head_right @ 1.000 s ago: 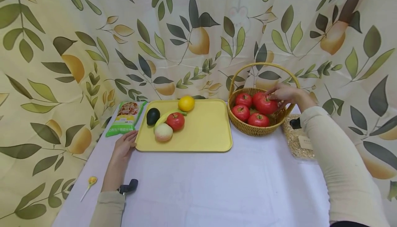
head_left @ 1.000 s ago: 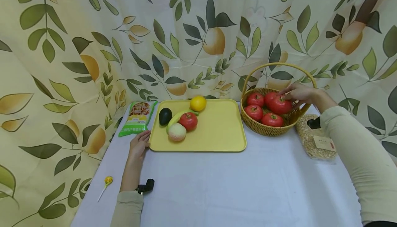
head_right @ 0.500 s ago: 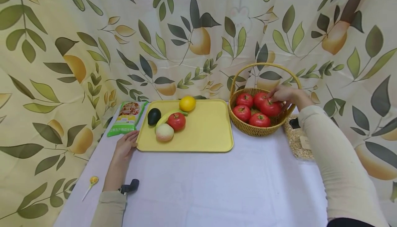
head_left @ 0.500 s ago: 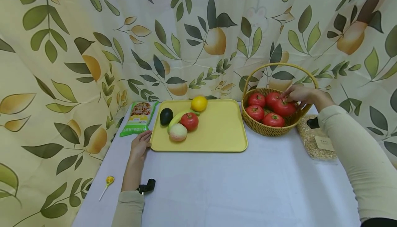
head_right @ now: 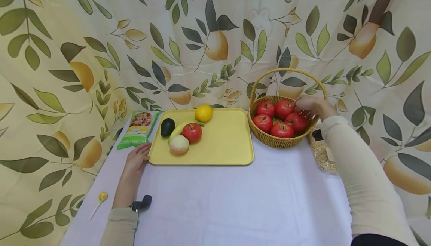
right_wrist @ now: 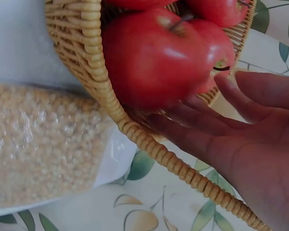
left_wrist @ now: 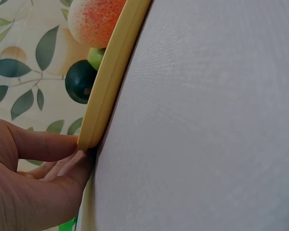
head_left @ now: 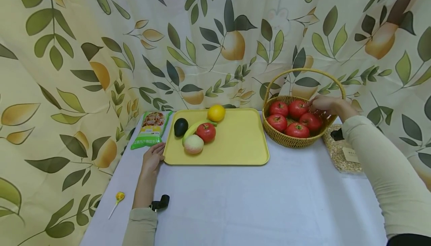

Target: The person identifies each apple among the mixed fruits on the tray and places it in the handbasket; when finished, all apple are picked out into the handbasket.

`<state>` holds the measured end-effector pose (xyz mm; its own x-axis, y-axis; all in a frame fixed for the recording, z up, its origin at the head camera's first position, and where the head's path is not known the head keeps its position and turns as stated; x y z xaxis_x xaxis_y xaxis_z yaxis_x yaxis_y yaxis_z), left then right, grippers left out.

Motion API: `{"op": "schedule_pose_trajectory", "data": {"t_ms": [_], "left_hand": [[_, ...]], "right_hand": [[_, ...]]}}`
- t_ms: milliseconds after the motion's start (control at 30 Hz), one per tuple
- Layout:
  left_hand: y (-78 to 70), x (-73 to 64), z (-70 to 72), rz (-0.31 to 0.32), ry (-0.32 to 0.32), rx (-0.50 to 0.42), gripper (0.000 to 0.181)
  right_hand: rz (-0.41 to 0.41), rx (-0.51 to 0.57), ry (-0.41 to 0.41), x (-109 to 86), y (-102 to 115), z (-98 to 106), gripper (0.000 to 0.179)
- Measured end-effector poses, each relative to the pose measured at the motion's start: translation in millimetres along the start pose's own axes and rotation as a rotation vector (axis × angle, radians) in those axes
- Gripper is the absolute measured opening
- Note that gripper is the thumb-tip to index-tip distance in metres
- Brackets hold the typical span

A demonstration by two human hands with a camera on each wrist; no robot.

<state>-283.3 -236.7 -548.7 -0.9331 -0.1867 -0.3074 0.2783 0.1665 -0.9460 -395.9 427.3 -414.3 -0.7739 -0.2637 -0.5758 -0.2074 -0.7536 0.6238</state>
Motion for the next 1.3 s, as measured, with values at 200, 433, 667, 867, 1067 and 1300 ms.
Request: {"op": "schedule_pose_trajectory", "data": {"t_ms": [200,433,667,867,1067,1300], "left_hand": [[1.0,0.9,-0.4,-0.001,-0.002,0.001,0.073],[1.7,2.3,1.0,0.005,-0.003,-0.003,0.073],[0.0,1.3,0.8,0.003,-0.003,-0.003,0.073],[0.0,2.1,1.2,0.010,-0.002,0.001,0.071],[-0.4,1.2,2.2,0.003,0.000,-0.007,0.071],[-0.7,-2.2,-0.1,0.010,0.004,-0.006,0.071]], "right_hand": [[0.047,0.077,-0.078,-0.4,0.4,2.4,0.055],[0.126,0.156,-0.171,-8.5,11.4,7.2,0.051],[0.163,0.175,-0.160,-11.7,26.0,0.2,0.051],[0.172,0.189,-0.133,-17.2,48.4,-14.0,0.053],[0.205,0.208,-0.119,-9.8,72.2,-28.0,0.053],[0.287,0.188,-0.092,-4.3,102.5,-45.1,0.049]]}}
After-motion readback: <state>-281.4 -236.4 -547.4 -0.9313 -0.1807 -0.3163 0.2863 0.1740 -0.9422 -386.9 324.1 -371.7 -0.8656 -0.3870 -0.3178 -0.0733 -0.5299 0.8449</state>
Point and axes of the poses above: each hand's wrist, its own x-axis towards the middle knuckle, its own z-axis out of the back of the hand, y = z × x, the point moved 5 cm from there along x, towards the middle knuckle, and after that the axes turned 2 degrees about y, right-handed, at the moved point
